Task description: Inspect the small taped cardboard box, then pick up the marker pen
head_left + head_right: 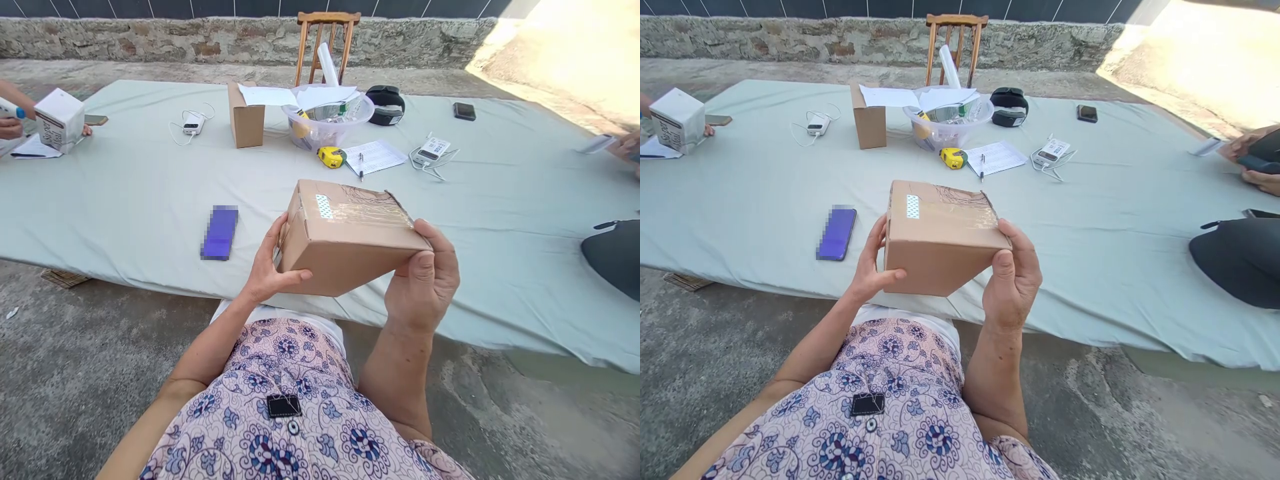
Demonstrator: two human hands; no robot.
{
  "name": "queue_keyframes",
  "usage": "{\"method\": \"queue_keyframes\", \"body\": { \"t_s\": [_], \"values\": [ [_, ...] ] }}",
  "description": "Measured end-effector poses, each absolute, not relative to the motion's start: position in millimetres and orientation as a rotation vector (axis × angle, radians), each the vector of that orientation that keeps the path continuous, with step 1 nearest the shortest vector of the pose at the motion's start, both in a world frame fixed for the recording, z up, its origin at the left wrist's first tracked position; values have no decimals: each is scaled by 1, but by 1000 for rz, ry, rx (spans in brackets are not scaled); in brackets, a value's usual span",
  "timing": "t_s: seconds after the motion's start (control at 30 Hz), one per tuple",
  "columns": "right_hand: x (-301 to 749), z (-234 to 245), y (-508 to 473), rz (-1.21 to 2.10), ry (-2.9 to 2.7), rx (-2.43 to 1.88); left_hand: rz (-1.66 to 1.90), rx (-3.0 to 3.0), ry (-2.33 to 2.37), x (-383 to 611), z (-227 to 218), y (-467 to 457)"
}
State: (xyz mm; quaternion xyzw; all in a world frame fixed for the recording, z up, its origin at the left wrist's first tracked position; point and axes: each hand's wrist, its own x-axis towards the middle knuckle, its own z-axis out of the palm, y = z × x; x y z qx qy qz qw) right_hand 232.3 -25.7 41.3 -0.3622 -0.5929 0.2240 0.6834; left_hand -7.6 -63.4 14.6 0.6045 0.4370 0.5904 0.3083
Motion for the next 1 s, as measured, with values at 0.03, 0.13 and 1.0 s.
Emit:
{"method": "queue_keyframes", "body": {
  "t_s": [0.03,0.13,1.0],
  "values": [
    [233,41,-25,521,-1327,-813,1542,1547,1143,-8,14,-63],
    [232,40,-23,568,-1314,-828,1485,1390,1061,-6,15,-62],
    [227,53,-37,703,-1831,-812,1498,372,796,0,22,-51]
  ]
}}
